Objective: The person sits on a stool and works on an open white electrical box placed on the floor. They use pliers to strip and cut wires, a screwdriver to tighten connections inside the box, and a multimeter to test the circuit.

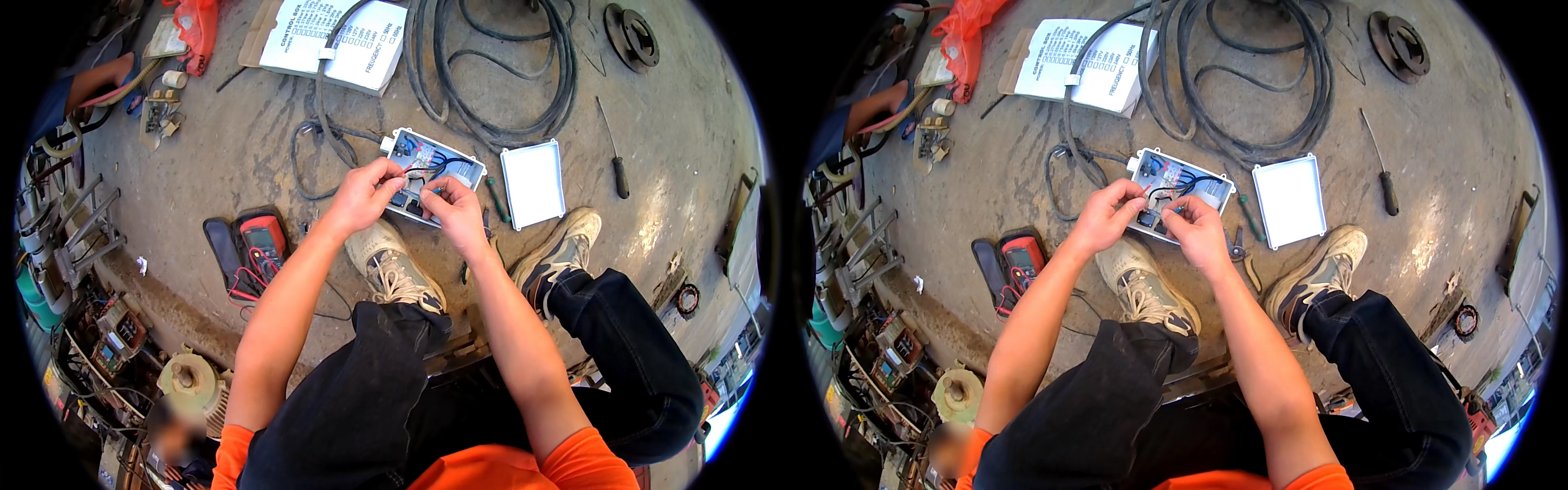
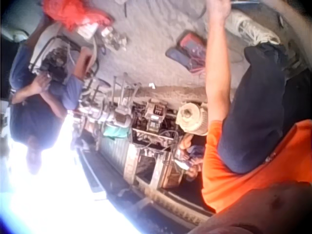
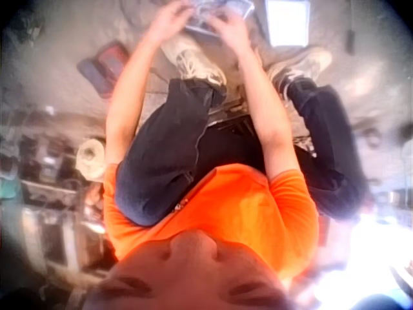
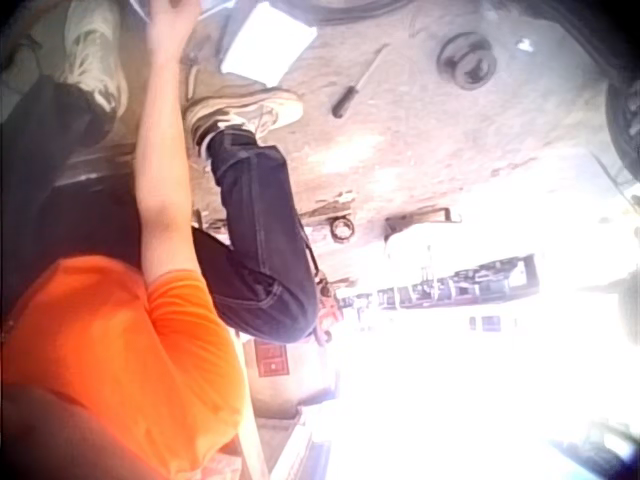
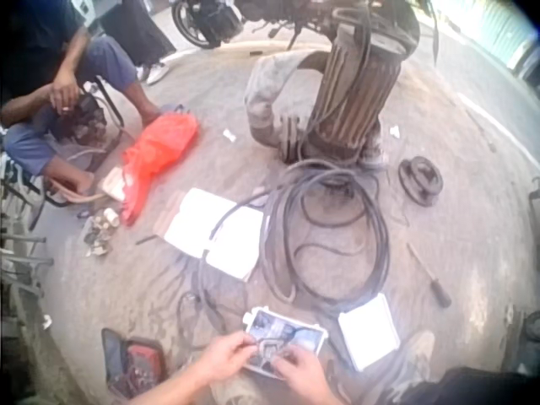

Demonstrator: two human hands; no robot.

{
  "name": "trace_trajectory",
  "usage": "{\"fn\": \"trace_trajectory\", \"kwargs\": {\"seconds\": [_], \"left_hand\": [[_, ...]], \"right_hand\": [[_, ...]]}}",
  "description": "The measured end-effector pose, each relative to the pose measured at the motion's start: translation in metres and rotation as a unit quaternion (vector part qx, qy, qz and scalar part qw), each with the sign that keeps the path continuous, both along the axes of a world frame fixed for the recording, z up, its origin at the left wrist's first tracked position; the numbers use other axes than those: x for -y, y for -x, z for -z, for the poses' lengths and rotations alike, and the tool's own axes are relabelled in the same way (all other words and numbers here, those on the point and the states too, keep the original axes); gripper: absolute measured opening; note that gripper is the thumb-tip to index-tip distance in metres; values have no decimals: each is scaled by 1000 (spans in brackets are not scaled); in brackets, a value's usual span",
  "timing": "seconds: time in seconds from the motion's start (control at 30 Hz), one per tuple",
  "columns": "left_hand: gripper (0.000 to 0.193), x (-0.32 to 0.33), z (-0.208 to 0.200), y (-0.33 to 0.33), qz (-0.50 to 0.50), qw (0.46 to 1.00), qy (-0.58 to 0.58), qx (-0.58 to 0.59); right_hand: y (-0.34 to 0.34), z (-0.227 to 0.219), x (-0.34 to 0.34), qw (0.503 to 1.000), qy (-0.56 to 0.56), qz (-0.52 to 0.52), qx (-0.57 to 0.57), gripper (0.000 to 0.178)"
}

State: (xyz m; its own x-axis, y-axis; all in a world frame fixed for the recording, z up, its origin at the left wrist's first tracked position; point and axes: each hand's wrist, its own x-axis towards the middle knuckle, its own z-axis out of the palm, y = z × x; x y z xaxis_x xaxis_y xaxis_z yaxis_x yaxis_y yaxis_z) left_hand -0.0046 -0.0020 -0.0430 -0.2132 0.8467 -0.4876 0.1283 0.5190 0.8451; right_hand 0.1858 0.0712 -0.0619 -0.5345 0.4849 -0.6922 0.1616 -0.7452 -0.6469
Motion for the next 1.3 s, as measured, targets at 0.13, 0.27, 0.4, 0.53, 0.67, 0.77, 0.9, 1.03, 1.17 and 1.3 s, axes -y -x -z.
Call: {"fn": "trace_trajectory", "kwargs": {"seconds": [0.13, 0.27, 0.4, 0.53, 0.67, 0.77, 0.9, 1.03, 1.17, 1.3], "left_hand": [[10, -2, -3, -18, -85, 989, -56, -109], [14, -4, 13, -16, -9, 951, -198, -237], [14, 0, 1, -13, 22, 988, -78, -128], [13, 0, 3, -10, 28, 991, -71, -105], [12, -1, 5, -7, 37, 992, -75, -99], [12, -3, 4, -6, 43, 992, -71, -93], [12, -3, 5, -3, 53, 993, -71, -83], [12, -6, -2, -5, 48, 992, -73, -94], [13, 3, 5, -8, 58, 973, -130, -183], [12, 1, 14, -20, -31, 945, -174, -274]], "right_hand": [[-7, -17, 32, 954, -273, -110, 59, 11], [-4, -26, 10, 842, -463, -277, -10, 29], [-10, -27, -21, 950, -250, -148, 111, 25], [-3, -20, -46, 845, -490, -197, 81, 23], [5, -20, -60, 741, -612, -272, 46, 24], [7, -15, -64, 709, -642, -292, 29, 19], [9, -12, -65, 692, -656, -302, 12, 15], [9, -16, -68, 731, -610, -307, 8, 10], [15, -28, -63, 872, -364, -316, 87, 15], [14, -15, -74, 923, -259, -251, 137, 24]]}}
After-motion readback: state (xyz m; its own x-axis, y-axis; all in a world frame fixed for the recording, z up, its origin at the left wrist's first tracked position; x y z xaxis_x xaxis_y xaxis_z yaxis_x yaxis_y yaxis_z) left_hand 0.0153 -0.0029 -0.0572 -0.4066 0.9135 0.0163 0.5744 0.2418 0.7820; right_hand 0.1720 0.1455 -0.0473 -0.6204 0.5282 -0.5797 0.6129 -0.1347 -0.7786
